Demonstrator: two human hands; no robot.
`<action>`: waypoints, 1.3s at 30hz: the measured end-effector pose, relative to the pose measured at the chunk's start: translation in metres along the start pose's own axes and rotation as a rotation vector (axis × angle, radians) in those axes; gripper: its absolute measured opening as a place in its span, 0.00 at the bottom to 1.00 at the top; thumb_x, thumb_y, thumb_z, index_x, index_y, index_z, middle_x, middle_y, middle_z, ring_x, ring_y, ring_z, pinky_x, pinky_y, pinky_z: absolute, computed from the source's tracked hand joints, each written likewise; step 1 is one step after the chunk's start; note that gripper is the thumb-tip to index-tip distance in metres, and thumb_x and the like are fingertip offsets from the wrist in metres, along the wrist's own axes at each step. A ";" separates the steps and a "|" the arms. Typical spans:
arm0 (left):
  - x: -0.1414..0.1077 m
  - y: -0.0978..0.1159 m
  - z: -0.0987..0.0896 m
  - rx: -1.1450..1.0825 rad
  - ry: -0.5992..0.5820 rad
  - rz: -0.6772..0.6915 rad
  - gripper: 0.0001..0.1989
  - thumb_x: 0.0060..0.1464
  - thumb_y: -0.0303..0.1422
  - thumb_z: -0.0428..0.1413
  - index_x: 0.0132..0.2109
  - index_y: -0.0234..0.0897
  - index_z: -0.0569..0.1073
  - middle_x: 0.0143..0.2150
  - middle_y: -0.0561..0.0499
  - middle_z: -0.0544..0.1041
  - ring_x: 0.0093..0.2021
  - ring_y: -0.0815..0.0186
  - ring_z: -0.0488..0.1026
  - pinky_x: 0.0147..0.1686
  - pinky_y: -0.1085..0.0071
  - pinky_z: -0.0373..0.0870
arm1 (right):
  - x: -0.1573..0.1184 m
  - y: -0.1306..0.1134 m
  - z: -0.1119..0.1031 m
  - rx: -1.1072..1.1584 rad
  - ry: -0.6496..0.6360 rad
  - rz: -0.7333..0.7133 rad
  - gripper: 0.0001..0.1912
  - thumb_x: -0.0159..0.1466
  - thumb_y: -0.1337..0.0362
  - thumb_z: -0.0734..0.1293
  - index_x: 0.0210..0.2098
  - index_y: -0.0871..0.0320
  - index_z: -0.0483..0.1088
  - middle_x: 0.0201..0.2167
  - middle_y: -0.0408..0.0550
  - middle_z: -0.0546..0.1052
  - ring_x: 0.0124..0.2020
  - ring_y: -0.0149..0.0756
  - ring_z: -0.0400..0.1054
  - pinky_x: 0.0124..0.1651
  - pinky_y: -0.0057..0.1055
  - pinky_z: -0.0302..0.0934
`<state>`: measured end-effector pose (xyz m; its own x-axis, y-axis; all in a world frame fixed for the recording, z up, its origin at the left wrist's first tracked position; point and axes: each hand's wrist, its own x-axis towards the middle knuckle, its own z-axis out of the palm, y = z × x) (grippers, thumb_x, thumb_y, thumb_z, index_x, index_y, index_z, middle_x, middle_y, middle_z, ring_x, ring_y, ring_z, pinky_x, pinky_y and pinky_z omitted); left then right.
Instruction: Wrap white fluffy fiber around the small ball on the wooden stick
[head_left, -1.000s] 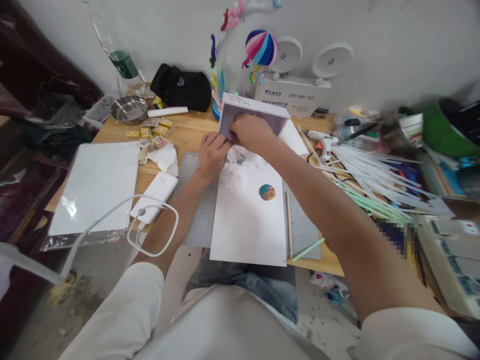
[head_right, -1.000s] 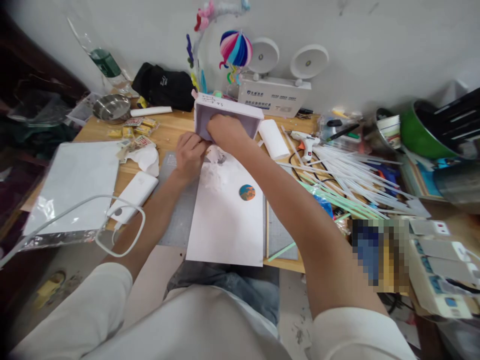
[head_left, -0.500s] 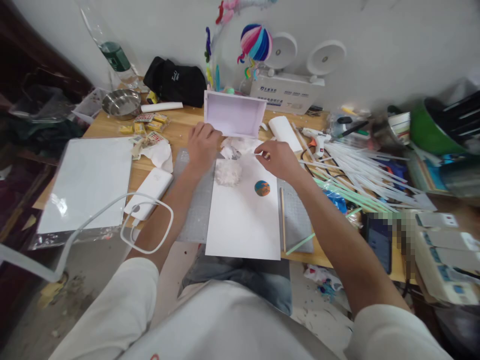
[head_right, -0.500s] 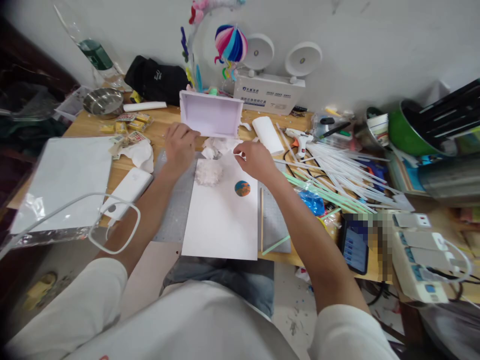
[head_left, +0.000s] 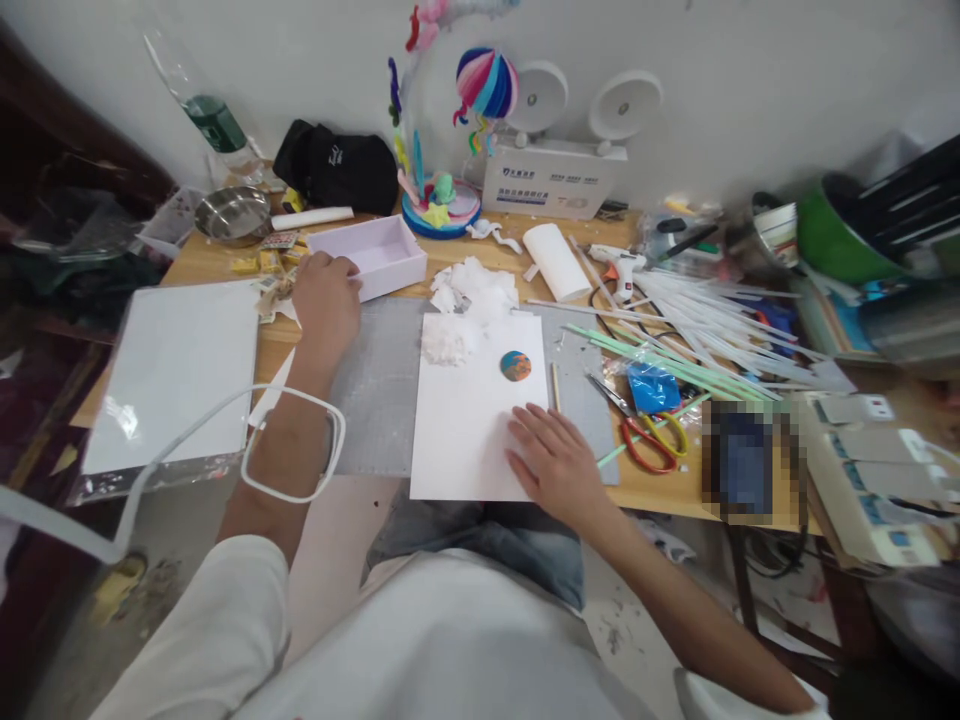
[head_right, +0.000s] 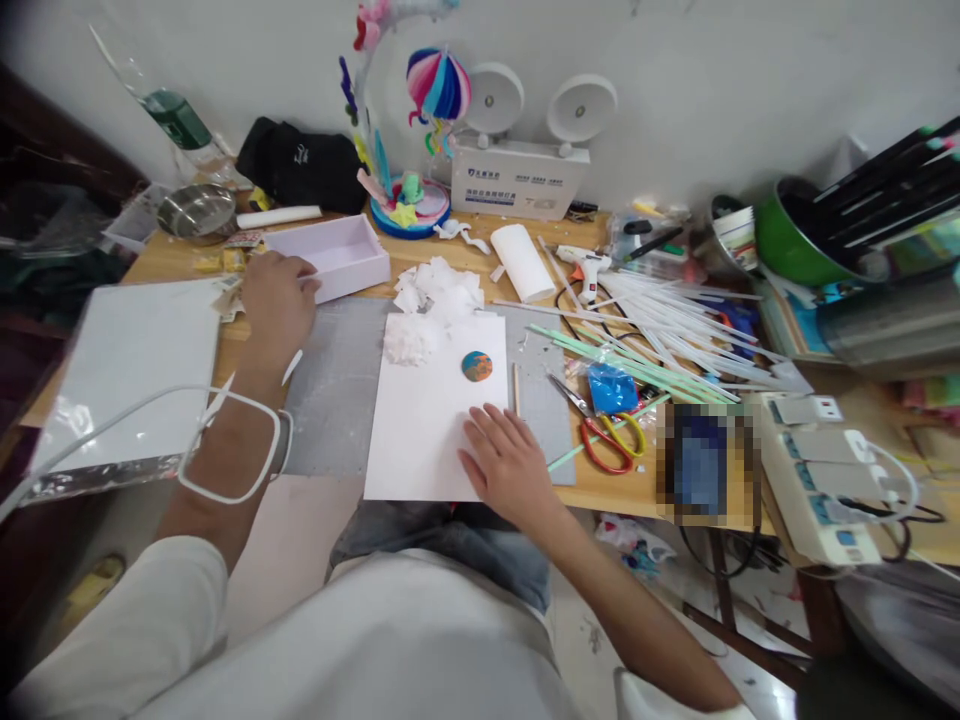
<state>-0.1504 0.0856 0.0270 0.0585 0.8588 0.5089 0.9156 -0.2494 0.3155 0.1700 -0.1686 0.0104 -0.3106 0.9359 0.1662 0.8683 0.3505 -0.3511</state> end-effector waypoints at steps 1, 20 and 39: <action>-0.002 -0.004 0.000 0.000 -0.002 -0.018 0.06 0.59 0.33 0.53 0.35 0.43 0.74 0.39 0.43 0.75 0.48 0.50 0.69 0.50 0.50 0.67 | -0.008 -0.007 0.007 0.014 -0.015 0.005 0.26 0.68 0.55 0.63 0.65 0.43 0.67 0.66 0.48 0.71 0.70 0.51 0.63 0.69 0.59 0.64; 0.006 0.002 0.002 -0.108 0.034 0.023 0.09 0.58 0.36 0.56 0.45 0.43 0.77 0.47 0.41 0.76 0.52 0.49 0.68 0.56 0.51 0.64 | -0.007 -0.030 0.029 0.044 -0.083 0.002 0.34 0.70 0.53 0.62 0.73 0.50 0.55 0.73 0.47 0.59 0.76 0.56 0.47 0.73 0.60 0.59; 0.061 0.228 0.141 -0.071 -0.519 0.168 0.16 0.59 0.22 0.52 0.51 0.29 0.79 0.53 0.33 0.79 0.61 0.47 0.69 0.57 0.53 0.65 | -0.011 -0.021 0.013 0.074 0.375 0.054 0.17 0.68 0.68 0.64 0.56 0.57 0.71 0.52 0.55 0.80 0.58 0.44 0.71 0.59 0.45 0.71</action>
<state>0.1181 0.1437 0.0171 0.4062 0.9082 0.1006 0.8488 -0.4158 0.3266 0.1503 -0.1854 0.0040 -0.0904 0.8801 0.4661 0.8452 0.3154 -0.4315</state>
